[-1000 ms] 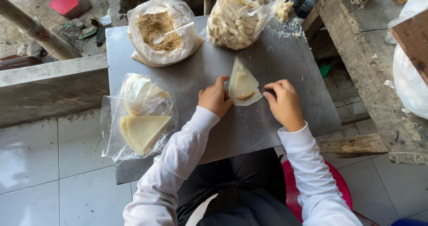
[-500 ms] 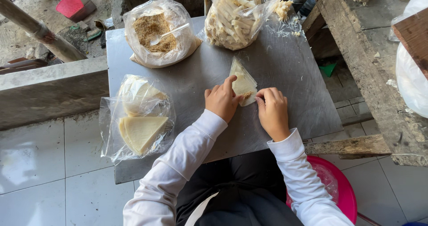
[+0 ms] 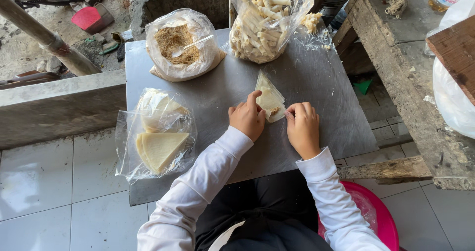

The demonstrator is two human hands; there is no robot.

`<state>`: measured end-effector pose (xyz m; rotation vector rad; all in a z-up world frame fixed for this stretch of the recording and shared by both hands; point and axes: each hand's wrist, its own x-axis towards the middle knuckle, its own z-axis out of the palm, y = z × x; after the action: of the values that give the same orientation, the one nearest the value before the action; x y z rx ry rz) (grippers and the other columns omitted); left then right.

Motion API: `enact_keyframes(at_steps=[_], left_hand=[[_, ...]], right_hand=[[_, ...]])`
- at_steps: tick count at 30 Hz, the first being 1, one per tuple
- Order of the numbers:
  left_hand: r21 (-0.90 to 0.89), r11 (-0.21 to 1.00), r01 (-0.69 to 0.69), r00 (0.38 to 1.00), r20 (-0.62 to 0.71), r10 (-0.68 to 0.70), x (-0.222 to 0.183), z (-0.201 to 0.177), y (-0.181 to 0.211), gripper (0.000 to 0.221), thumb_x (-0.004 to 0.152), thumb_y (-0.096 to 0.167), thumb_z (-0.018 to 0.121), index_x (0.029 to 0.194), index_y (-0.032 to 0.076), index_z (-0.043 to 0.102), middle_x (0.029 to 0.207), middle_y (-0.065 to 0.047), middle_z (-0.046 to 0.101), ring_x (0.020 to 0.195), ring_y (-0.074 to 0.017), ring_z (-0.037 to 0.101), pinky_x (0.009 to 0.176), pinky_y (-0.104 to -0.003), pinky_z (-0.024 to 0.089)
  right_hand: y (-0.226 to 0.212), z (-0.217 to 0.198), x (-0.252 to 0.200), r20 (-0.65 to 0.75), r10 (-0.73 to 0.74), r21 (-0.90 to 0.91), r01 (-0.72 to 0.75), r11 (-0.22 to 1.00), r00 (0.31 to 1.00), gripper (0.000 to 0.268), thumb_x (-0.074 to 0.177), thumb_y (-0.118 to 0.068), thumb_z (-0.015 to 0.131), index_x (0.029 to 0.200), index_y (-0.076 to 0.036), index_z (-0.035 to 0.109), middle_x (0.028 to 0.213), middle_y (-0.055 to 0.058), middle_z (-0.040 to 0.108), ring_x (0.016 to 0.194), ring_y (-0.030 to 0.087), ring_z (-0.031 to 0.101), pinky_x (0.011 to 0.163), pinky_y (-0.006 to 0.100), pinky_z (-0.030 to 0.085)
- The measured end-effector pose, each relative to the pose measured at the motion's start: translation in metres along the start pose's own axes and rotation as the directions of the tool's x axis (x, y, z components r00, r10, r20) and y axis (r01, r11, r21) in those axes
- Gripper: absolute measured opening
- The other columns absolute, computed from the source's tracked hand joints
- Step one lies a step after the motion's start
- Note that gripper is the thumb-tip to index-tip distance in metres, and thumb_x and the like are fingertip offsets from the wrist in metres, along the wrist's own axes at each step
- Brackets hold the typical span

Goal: The person folds food items into triangles on a metal table, using a spoon to place filling from a plastic bag onto the wrappers before rolling and folding them by hand.

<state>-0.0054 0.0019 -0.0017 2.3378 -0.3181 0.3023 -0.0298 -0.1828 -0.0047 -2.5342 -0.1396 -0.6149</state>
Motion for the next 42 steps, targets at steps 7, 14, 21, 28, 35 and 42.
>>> enact_keyframes(at_steps=[7,14,21,28,35,42], left_hand=[[0.003,0.999,0.032,0.999,0.024,-0.032,0.001,0.0,0.006,0.064,0.085,0.026,0.075,0.14,0.015,0.045,0.085,0.002,0.073,0.09,-0.0248,0.07,0.082,-0.048,0.04],[-0.003,1.0,0.015,1.0,0.004,-0.015,0.001,0.001,0.003,0.064,0.086,0.024,0.075,0.141,0.015,0.045,0.086,0.002,0.073,0.091,-0.0248,0.07,0.081,-0.047,0.04],[-0.098,0.988,-0.117,0.99,-0.09,0.108,0.0,0.001,-0.001,0.068,0.082,0.016,0.078,0.14,0.015,0.044,0.101,-0.004,0.072,0.097,-0.0292,0.069,0.084,-0.044,0.045],[-0.166,0.951,-0.262,0.941,0.174,0.29,0.003,-0.012,-0.008,0.073,0.076,0.005,0.074,0.141,0.016,0.044,0.103,-0.002,0.074,0.105,-0.0261,0.071,0.085,-0.041,0.048],[0.014,0.938,-0.347,0.936,0.071,0.345,0.003,-0.002,-0.009,0.048,0.09,0.013,0.07,0.134,0.018,0.05,0.096,-0.001,0.075,0.095,-0.0247,0.072,0.084,-0.042,0.046],[0.107,0.949,-0.296,0.955,0.045,0.293,0.01,0.01,-0.014,0.036,0.097,0.017,0.066,0.132,0.019,0.056,0.096,-0.011,0.074,0.077,-0.0333,0.071,0.073,-0.044,0.054]], right_hand=[[-0.004,0.001,0.003,0.056,0.038,0.398,-0.058,0.916,0.998,0.011,0.103,-0.011,0.065,0.103,-0.001,0.061,0.091,0.011,0.068,0.077,0.022,0.066,0.07,0.035,0.053],[-0.021,-0.009,0.006,0.068,-0.151,0.423,0.108,0.9,0.986,0.023,0.093,-0.003,0.069,0.115,0.0,0.065,0.104,0.013,0.072,0.087,0.024,0.073,0.075,0.033,0.058],[-0.028,-0.01,0.006,0.015,-0.253,0.273,0.24,0.932,0.967,0.017,0.09,0.003,0.071,0.107,0.0,0.071,0.105,0.015,0.071,0.094,0.033,0.069,0.081,0.039,0.055],[-0.022,-0.014,0.012,0.14,-0.329,0.291,0.279,0.915,0.934,0.019,0.091,0.006,0.066,0.108,0.001,0.072,0.105,0.014,0.066,0.096,0.032,0.068,0.083,0.038,0.056],[-0.017,-0.034,0.041,0.356,-0.395,0.405,0.241,0.882,0.847,0.024,0.08,-0.001,0.076,0.103,0.002,0.072,0.102,0.014,0.063,0.093,0.031,0.067,0.082,0.038,0.055],[-0.001,-0.014,0.046,0.286,-0.376,0.362,0.264,0.894,0.881,0.014,0.086,0.002,0.069,0.1,0.0,0.071,0.102,0.014,0.07,0.088,0.032,0.071,0.077,0.038,0.058]])
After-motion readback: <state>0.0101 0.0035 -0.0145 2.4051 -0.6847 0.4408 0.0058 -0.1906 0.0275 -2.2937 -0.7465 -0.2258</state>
